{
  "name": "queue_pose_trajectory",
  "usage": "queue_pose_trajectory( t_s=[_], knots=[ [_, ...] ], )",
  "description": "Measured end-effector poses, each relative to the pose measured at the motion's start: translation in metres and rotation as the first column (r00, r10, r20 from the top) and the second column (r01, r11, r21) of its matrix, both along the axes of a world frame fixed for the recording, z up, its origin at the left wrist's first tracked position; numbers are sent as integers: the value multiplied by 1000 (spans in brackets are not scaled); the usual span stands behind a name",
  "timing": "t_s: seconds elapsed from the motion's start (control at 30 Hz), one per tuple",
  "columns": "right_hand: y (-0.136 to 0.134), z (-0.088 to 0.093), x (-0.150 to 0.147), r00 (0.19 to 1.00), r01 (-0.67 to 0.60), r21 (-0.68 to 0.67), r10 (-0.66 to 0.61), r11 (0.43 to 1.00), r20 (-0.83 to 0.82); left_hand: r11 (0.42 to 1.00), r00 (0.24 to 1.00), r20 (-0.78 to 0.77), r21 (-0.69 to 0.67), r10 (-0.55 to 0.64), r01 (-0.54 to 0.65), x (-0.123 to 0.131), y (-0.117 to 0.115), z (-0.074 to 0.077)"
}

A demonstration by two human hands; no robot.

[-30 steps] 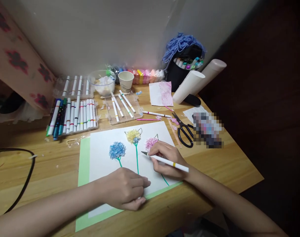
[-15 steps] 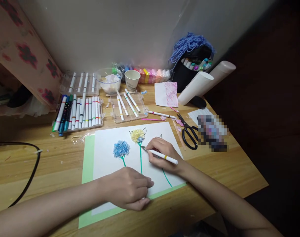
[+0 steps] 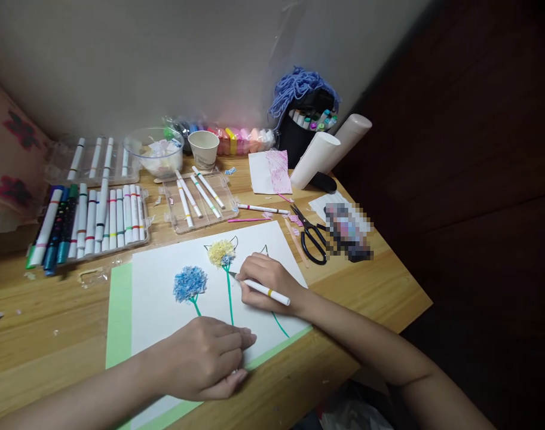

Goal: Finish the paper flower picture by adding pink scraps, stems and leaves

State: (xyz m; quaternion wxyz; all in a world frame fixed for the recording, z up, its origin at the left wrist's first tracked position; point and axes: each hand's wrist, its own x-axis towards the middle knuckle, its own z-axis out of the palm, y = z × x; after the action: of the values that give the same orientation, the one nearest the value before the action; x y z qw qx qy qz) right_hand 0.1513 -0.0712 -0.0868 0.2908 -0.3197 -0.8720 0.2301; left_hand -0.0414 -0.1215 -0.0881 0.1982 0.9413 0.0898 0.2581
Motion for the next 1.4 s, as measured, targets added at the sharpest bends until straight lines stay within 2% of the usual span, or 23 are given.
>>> queue_pose_trajectory(
  t_s=[1.4],
  knots=[
    [-2, 3, 4, 997, -53, -19, 54, 998, 51, 1000, 1000, -6, -9, 0, 0, -1, -1, -4]
  ],
)
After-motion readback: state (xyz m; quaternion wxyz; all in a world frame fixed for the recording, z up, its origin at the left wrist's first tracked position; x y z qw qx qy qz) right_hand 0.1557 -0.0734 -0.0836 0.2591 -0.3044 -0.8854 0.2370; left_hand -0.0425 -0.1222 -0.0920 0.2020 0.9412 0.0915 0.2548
